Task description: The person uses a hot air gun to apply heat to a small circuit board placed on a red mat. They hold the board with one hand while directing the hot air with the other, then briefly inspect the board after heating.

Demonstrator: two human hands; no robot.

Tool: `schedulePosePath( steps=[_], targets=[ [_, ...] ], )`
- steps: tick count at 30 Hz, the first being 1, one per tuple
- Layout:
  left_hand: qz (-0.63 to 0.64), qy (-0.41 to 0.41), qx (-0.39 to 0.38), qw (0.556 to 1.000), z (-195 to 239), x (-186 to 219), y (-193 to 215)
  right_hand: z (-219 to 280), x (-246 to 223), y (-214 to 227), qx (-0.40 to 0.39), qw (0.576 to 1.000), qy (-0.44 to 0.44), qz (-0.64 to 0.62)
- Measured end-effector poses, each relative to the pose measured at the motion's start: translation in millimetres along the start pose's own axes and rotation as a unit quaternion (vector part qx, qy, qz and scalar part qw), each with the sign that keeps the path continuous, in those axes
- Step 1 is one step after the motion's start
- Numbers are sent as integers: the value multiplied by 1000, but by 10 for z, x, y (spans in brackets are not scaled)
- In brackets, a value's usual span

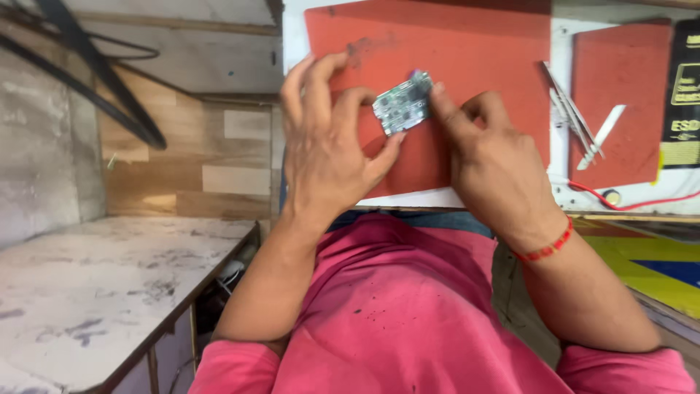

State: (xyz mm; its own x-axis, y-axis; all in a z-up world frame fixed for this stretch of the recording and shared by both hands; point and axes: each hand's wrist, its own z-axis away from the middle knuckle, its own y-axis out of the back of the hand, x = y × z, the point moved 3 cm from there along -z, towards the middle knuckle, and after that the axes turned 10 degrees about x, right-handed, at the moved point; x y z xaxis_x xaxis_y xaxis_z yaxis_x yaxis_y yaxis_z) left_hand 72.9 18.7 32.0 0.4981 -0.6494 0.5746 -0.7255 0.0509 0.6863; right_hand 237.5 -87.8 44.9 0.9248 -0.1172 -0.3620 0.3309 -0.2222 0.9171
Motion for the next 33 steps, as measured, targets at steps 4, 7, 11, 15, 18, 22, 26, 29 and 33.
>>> schedulePosePath(
  steps=[4,7,11,15,18,22,26,29,33],
  targets=[
    [5,9,-8,1000,92,-25,-39,19,-140,56,-14,999,32,-5],
    [20,14,-1,1000,83,-58,-63,11,-149,79,8,997,70,33],
    [5,1,-1,1000,141,-66,-52,127,-34,-39,-4,999,51,-19],
    [2,5,-1,1000,144,-98,-111,139,97,-85,9,999,33,-10],
    [12,6,0,1000,76,-39,-28,102,-29,-39,10,1000,15,7],
    [4,15,-11,1000,-110,104,69,-86,-120,17,-43,999,13,-7],
    [-16,17,-18,1000,-54,94,28,11,-6,-44,-21,999,-20,-28],
    [-16,-4,-16,1000,-32,65,10,100,33,-146,-63,998,9,-16],
    [-14,10,-25,1000,2,72,5,183,-18,-105,-16,999,4,-36]
  ],
)
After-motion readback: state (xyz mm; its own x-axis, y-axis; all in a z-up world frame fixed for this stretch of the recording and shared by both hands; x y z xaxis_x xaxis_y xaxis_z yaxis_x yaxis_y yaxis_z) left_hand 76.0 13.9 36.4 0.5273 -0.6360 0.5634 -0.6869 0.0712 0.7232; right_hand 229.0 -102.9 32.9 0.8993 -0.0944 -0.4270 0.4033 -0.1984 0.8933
